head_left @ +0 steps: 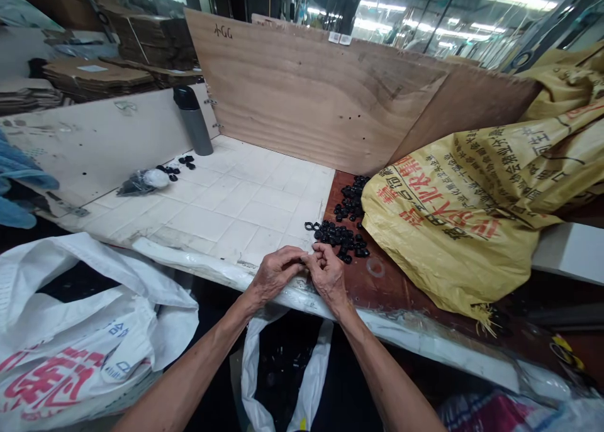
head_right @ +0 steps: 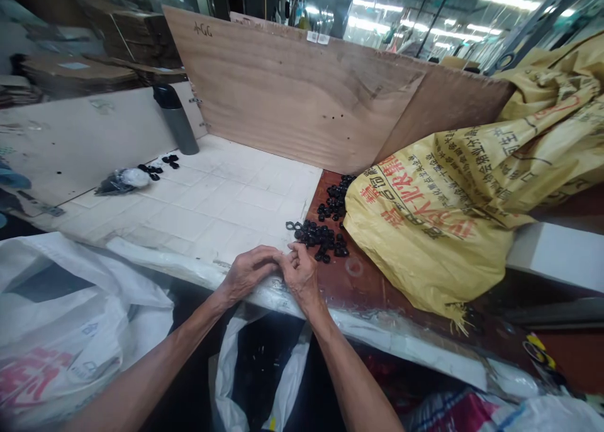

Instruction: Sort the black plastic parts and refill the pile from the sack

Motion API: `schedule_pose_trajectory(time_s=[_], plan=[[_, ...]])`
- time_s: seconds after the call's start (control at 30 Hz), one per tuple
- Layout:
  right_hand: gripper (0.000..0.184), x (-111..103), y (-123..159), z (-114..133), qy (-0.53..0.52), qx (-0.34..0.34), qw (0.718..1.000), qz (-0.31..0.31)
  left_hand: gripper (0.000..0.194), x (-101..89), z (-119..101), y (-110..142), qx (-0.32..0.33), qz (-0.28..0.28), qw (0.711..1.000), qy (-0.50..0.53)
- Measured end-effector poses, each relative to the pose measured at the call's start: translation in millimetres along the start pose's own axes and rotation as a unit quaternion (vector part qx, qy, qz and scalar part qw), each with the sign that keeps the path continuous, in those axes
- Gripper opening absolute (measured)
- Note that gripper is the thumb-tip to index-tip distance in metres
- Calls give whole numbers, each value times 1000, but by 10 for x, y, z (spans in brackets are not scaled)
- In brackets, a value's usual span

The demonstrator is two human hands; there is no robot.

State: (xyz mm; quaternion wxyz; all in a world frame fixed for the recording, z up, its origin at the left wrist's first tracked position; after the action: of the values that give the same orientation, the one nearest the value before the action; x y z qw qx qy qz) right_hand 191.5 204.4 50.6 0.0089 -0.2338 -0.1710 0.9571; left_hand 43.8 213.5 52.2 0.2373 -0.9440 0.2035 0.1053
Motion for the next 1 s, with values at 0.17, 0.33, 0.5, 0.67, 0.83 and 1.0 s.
schedule_pose_trajectory(time_s=[0.17, 0.33, 0.5, 0.67, 0.83, 1.0], plan=[[20, 25, 22, 154, 19, -56, 997, 52, 24, -1, 169, 49, -79, -22, 994, 73], [32, -10, -46, 148, 64, -37, 994, 78, 19, -26, 76, 41, -36, -25, 999, -31], [13, 27, -89, 155, 49, -82, 986, 135, 21, -19, 33, 19, -30, -23, 998, -43], [27, 50, -165, 61, 71, -73, 982, 156, 23, 15, 121, 33, -103, -23, 994, -8], [14, 6, -184, 66, 20, -122, 984, 131, 26, 66, 233, 67, -158, -25, 986, 40], [17, 4, -167, -4, 40, -107, 984, 140, 22, 86, 187, 60, -135, -12, 991, -11]])
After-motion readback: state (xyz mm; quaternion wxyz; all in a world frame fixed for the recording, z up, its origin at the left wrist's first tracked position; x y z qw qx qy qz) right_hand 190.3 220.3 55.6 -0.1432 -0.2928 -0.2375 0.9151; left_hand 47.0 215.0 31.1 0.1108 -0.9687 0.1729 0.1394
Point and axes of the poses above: each hand's wrist, its own y-axis away from the middle knuckle, its own x-axis out of the palm, z = x × y, the point moved 8 cm from there along -y, towards the middle knuckle, and after that the axes turned 7 degrees about z, right-handed, at the moved point
